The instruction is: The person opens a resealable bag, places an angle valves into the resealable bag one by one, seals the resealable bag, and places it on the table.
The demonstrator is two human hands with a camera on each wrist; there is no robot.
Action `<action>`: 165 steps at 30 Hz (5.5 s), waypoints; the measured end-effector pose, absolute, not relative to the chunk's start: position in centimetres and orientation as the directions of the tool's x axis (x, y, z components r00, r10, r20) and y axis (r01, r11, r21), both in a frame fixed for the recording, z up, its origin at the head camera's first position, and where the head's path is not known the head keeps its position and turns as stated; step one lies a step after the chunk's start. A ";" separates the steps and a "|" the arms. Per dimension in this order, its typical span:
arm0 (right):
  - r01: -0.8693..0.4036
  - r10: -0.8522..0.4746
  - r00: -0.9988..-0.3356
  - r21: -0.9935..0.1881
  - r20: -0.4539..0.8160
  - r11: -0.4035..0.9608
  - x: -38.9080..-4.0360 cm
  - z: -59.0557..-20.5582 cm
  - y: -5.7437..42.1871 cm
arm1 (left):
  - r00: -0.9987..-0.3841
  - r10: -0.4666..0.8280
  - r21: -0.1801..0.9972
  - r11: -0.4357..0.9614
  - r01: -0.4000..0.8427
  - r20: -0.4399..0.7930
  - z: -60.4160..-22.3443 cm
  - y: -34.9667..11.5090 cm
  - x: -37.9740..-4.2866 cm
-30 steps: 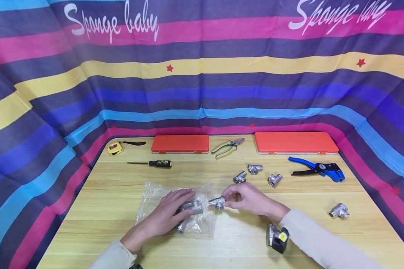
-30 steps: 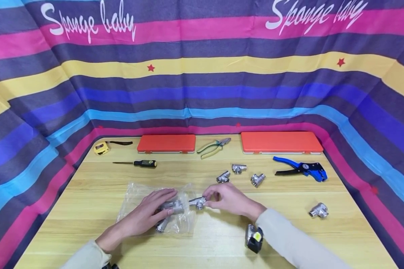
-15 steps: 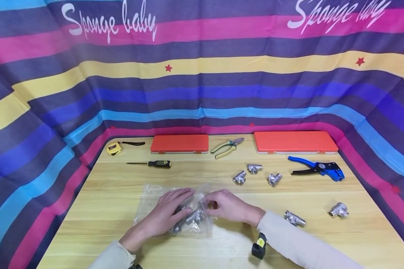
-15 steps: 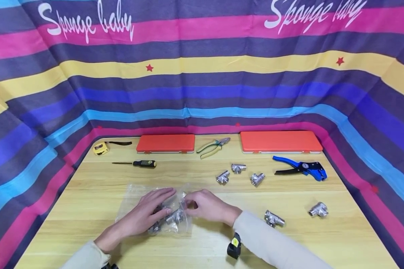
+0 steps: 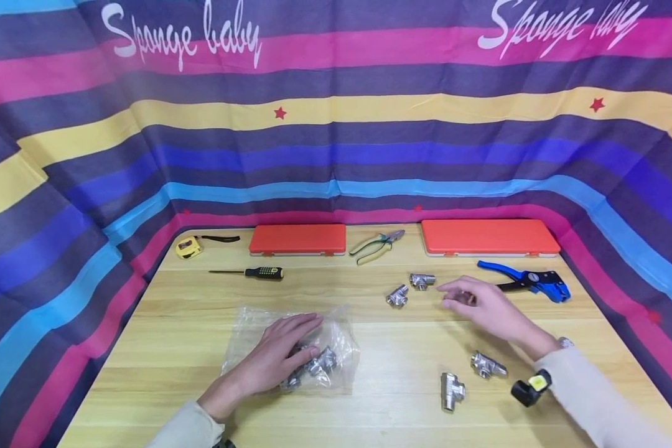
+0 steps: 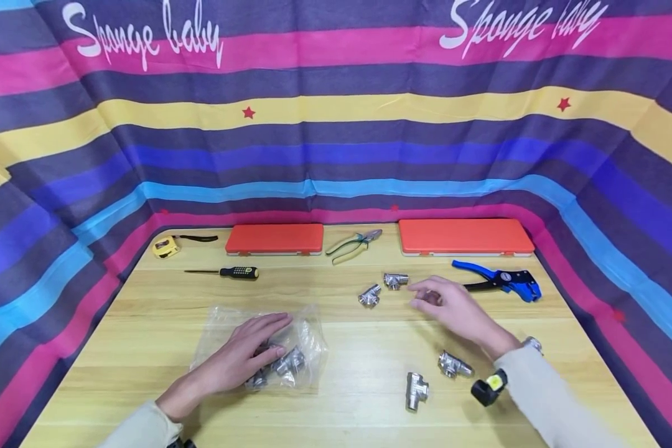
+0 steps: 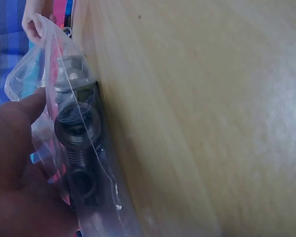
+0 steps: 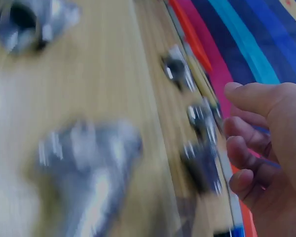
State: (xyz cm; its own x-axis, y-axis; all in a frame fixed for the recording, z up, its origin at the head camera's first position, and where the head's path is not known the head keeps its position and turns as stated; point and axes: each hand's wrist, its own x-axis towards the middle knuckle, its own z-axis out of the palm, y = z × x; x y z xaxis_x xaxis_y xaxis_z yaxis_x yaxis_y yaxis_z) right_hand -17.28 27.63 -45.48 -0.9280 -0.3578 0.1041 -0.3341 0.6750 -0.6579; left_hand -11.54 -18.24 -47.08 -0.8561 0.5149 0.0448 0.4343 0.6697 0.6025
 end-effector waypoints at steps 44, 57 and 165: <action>-0.293 -0.315 -0.946 -0.608 0.073 0.738 -16.6 -47.4 30.1 | -0.857 0.515 0.611 0.673 0.416 0.017 -47.0 -18.2 -11.5; -0.436 -0.594 -0.803 -0.733 0.053 0.523 -16.4 -46.3 18.0 | -0.855 0.518 0.608 0.669 0.427 0.031 -46.8 -18.4 -11.3; -0.355 -0.611 -0.792 -0.832 0.024 0.427 -15.7 -47.2 13.7 | -0.851 0.519 0.569 0.678 0.466 0.078 -46.8 -18.4 -11.2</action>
